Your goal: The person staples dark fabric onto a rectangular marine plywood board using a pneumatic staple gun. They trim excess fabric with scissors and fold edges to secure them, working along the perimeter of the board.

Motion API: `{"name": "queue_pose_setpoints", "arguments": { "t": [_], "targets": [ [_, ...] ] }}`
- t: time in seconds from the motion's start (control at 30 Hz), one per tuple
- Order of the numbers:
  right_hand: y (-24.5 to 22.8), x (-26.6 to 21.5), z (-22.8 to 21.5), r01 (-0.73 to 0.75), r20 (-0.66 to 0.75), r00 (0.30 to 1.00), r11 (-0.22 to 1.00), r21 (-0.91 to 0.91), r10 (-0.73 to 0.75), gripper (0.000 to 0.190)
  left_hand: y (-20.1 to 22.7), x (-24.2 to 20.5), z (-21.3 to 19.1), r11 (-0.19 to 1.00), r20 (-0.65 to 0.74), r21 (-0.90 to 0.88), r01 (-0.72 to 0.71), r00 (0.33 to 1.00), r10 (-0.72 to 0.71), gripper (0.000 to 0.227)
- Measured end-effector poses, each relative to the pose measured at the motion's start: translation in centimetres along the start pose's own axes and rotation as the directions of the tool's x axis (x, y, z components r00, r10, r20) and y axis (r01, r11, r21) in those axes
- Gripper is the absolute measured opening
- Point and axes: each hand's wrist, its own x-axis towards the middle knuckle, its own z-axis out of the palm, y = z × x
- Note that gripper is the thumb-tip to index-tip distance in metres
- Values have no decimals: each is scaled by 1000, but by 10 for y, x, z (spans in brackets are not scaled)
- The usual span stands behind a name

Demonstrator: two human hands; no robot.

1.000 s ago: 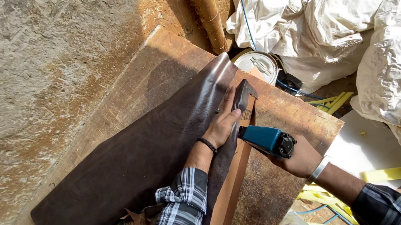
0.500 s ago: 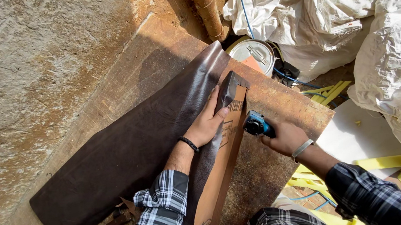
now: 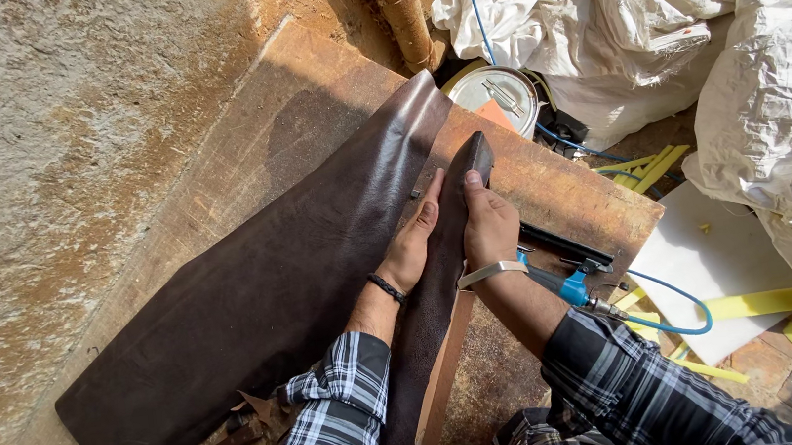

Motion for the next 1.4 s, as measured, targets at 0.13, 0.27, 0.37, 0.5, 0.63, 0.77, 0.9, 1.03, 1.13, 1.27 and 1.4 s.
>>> {"name": "queue_pose_setpoints", "arguments": {
  "t": [0.13,0.27,0.37,0.5,0.63,0.77,0.9,1.03,1.13,1.27,1.4],
  "targets": [
    [16,4,13,234,-9,972,967,106,-234,42,-10,3,-10,991,31,-116,-61,997,65,82],
    [37,12,19,149,40,986,964,221,-162,36,-7,6,-23,965,0,261,2,1000,-2,76],
    [44,23,16,172,23,982,950,262,-185,35,7,11,-20,865,26,500,-41,999,32,74],
    [20,36,-22,35,272,961,997,74,-54,35,32,17,2,802,7,597,26,999,-37,82],
    [-16,35,-88,198,243,932,180,-963,271,37,53,20,8,734,-55,617,284,946,-320,94],
    [4,21,-151,431,337,900,-455,-779,275,79,47,25,4,740,-66,622,255,959,-275,94],
    [23,34,-154,405,371,913,-286,-868,167,71,24,27,-16,778,-78,608,155,988,-135,92],
    [-32,48,-122,90,121,949,119,-989,290,62,13,24,-28,850,-85,511,130,991,-101,90],
    [-88,24,-111,193,275,929,310,-931,247,43,13,18,-23,821,-104,535,199,980,-170,89],
    [-137,17,-80,468,522,853,431,-772,8,38,23,21,-15,811,-98,553,192,981,-165,91],
    [-151,28,-50,507,528,849,287,-813,-6,34,34,21,-14,788,-125,568,239,971,-204,89]
  ]
}}
